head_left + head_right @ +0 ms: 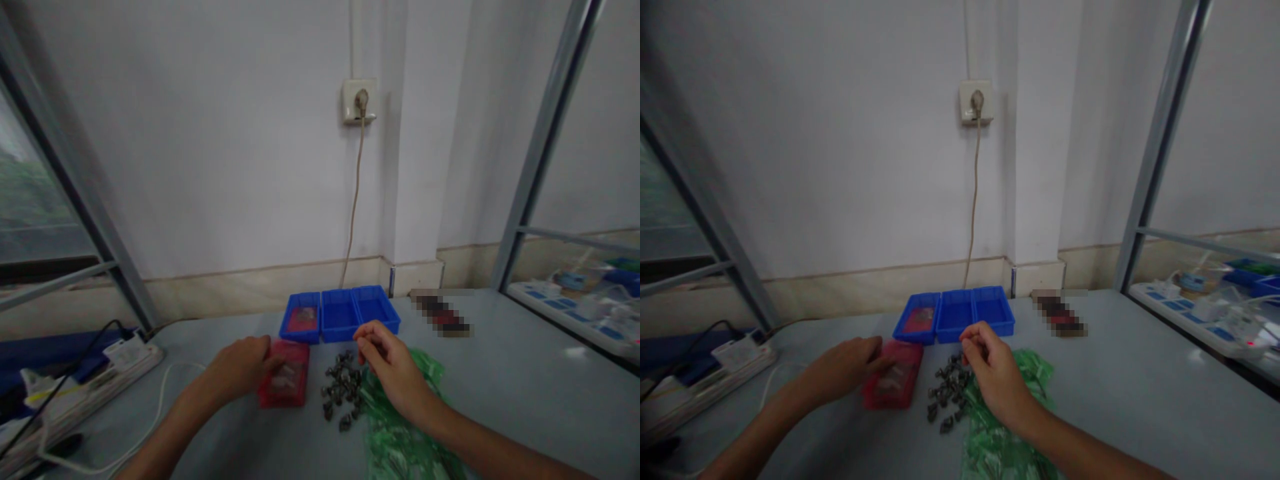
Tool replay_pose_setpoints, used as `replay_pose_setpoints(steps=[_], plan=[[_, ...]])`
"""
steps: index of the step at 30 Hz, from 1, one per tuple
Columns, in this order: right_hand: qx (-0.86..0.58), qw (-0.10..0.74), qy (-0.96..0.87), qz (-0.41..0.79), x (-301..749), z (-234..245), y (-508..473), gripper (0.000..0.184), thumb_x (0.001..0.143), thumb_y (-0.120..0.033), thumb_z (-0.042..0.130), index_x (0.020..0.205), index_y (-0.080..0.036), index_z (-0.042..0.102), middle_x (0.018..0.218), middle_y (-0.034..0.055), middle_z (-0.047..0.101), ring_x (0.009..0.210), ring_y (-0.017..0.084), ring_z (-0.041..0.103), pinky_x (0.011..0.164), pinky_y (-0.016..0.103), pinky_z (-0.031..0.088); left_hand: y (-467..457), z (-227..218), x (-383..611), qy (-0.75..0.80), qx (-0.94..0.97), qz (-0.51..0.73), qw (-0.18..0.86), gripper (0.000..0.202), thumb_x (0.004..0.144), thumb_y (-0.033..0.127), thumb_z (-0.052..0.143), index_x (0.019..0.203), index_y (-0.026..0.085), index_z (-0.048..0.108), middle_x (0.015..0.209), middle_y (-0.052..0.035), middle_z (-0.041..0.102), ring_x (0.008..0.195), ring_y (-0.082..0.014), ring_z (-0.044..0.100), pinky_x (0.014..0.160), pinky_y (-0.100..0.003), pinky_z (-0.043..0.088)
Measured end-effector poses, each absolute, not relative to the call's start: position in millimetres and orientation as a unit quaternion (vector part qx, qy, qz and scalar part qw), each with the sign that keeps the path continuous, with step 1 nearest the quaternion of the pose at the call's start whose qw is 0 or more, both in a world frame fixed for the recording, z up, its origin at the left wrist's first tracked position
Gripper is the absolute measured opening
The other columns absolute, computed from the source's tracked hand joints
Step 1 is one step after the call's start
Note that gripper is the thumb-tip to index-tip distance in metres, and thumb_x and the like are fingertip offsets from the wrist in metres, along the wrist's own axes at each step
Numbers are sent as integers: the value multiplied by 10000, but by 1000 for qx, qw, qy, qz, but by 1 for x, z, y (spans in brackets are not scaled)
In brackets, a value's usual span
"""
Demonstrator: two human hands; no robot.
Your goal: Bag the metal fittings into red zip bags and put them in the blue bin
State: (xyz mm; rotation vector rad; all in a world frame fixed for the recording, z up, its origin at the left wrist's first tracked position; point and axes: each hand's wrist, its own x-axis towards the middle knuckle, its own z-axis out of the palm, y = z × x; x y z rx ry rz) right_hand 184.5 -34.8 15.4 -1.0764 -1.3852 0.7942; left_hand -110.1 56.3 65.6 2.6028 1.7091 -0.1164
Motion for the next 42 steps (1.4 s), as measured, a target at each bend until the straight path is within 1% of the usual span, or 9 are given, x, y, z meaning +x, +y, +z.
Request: replay_pose_setpoints(steps=[8, 12, 16, 26, 31, 34, 36, 39, 42], plan=[[-454, 578, -589, 336, 184, 16, -35, 193, 1045, -424, 607, 999, -241, 648, 760, -27, 619, 718, 193, 593, 662, 297, 428, 60, 57, -130, 550, 831, 43, 74, 276, 1013, 396, 490, 958, 193, 668, 916, -93, 779, 812, -269, 724, 719, -345, 454], [-459, 578, -585, 338, 185, 17, -34, 205, 1031, -444, 620, 1008, -243, 653, 751, -29, 613, 711, 194, 589, 657, 296, 427, 37, 48, -121, 516, 845, 141, -4, 232, 1034, 368, 546, 1113, 187, 668, 1142, -143, 749, 1064, -325, 711, 934, -445, 525], [-459, 582, -581, 337, 185, 19, -34, 200, 1031, -436, 616, 1018, -241, 654, 750, -32, 599, 696, 190, 573, 632, 293, 409, 13, 40, -115, 404, 900, 147, 67, 358, 951, 329, 738, 1306, 303, 695, 1464, -71, 676, 1321, -313, 652, 1137, -461, 503], [-454, 578, -591, 333, 186, 14, -31, 196, 1048, -426, 608, 1016, -238, 654, 761, -28, 618, 719, 194, 587, 655, 293, 420, 2, 52, -128, 401, 891, 160, 138, 347, 1073, 289, 504, 1329, 347, 731, 1331, -10, 788, 1158, -264, 768, 1049, -371, 569], [-443, 563, -620, 319, 187, 18, -33, 187, 1051, -421, 632, 1041, -241, 679, 850, -12, 628, 797, 200, 584, 732, 303, 449, 3, 95, -86, 377, 881, 186, 217, 369, 1132, 441, 413, 1056, 251, 721, 998, -20, 796, 857, -216, 732, 823, -304, 563], [-427, 538, -645, 335, 183, 22, -38, 191, 1035, -424, 673, 1092, -242, 680, 934, 0, 661, 848, 202, 598, 779, 307, 458, 13, 98, -55, 322, 884, 206, 270, 326, 1115, 395, 431, 1055, 223, 702, 1010, -41, 766, 924, -221, 698, 859, -310, 554], [-412, 534, -644, 360, 180, 22, -40, 206, 1014, -432, 703, 1059, -241, 643, 889, -14, 637, 813, 194, 586, 750, 298, 448, 23, 87, -40, 303, 876, 245, 283, 271, 1089, 358, 477, 1179, 225, 695, 1143, -66, 753, 1045, -239, 688, 951, -341, 547], [-400, 550, -627, 380, 178, 19, -40, 224, 998, -426, 717, 1005, -251, 577, 785, -53, 552, 734, 178, 539, 691, 281, 414, 37, 63, -29, 316, 848, 293, 307, 390, 1098, 363, 481, 1456, 221, 543, 997, -45, 729, 889, -224, 698, 836, -334, 579], [-402, 572, -610, 373, 180, 18, -36, 205, 1012, -428, 691, 1077, -251, 611, 779, -56, 540, 722, 176, 528, 678, 279, 403, 45, 41, -32, 329, 843, 343, 250, 357, 1117, 325, 445, 1444, 222, 544, 1160, -86, 720, 1022, -235, 711, 938, -366, 587]])
